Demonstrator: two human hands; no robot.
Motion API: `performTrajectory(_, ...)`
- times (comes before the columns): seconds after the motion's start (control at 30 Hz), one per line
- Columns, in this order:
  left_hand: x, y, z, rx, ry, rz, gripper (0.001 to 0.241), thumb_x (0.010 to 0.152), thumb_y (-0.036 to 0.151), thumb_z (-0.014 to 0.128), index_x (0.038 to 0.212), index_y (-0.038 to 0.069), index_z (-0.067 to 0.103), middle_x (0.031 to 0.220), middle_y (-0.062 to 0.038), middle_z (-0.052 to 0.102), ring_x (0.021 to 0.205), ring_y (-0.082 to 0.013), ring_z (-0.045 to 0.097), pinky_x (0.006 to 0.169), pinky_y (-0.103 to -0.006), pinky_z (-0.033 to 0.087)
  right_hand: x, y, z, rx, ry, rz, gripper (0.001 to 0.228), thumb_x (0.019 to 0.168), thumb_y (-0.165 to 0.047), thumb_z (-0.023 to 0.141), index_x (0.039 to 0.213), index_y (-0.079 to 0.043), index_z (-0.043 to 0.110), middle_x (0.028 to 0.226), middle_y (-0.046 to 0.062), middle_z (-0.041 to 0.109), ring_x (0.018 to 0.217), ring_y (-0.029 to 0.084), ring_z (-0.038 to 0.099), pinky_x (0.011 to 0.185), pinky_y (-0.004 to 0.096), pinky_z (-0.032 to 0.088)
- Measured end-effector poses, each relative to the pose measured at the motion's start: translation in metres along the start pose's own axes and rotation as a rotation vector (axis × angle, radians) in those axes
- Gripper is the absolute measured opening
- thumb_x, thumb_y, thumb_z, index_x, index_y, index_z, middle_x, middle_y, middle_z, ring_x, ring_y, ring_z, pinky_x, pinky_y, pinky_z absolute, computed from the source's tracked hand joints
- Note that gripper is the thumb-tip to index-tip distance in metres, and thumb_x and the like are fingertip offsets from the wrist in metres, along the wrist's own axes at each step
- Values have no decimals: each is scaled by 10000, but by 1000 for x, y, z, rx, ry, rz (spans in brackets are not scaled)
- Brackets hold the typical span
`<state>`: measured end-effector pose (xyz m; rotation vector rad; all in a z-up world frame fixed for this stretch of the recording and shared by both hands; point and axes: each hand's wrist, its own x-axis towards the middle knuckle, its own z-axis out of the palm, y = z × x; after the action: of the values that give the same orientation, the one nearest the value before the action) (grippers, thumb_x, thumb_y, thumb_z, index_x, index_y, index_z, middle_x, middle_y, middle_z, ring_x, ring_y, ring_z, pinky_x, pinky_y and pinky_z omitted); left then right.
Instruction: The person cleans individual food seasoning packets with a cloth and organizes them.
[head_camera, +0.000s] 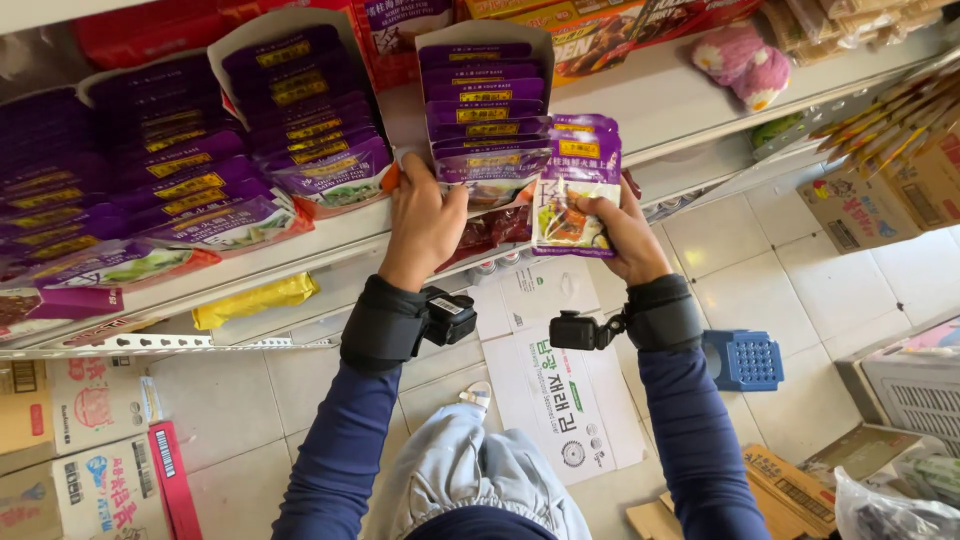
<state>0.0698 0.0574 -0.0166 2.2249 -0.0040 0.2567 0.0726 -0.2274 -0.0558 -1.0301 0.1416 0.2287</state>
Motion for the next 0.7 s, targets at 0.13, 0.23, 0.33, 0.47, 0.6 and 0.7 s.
performTrajectory(0.13,-1,4,-6,-36,-18,43,429,964,232,576,1194,-77,388,1024,-369,642,935,-526,615,880,-598,463,-5,1,3,-41,-23,-26,481,945,38,629,1396,7,462,1234,161,669,1058,249,713,911,406,613)
performTrajectory(0.23,3,16,-16,-17,17,66,388,973,194,531,1238,-65,416,950,-326,679,852,-508,650,807,-599,497,2,-2,-5,-36,-30,-70,509,931,51,625,1408,-6,460,1238,150,666,1064,242,714,929,405,619)
performTrajectory(0.33,3,10,-18,73,27,44,324,978,154,493,1251,-21,506,911,-288,700,808,-497,666,762,-600,518,-3,-6,2,23,-10,-55,523,920,57,606,1413,-18,448,1248,157,665,1065,255,723,933,418,627)
performTrajectory(0.47,6,5,-17,112,9,55,305,969,125,493,1245,41,594,947,-258,721,860,-487,674,797,-601,518,-3,-9,10,20,-28,-38,559,933,60,595,1451,-42,410,1269,159,651,1086,248,721,930,413,629)
performTrajectory(0.6,4,13,-21,118,18,85,384,954,82,506,1330,56,575,1027,-249,728,937,-485,666,844,-604,503,1,-9,10,-47,-55,-53,596,936,72,607,1478,-36,383,1282,158,647,1101,236,716,937,395,629)
performTrajectory(0.7,0,12,-18,104,17,77,436,925,42,505,1360,46,547,1050,-255,722,951,-476,670,855,-590,512,-4,-12,16,-101,-57,-61,612,922,71,616,1473,-42,377,1267,145,656,1088,228,717,927,385,628)
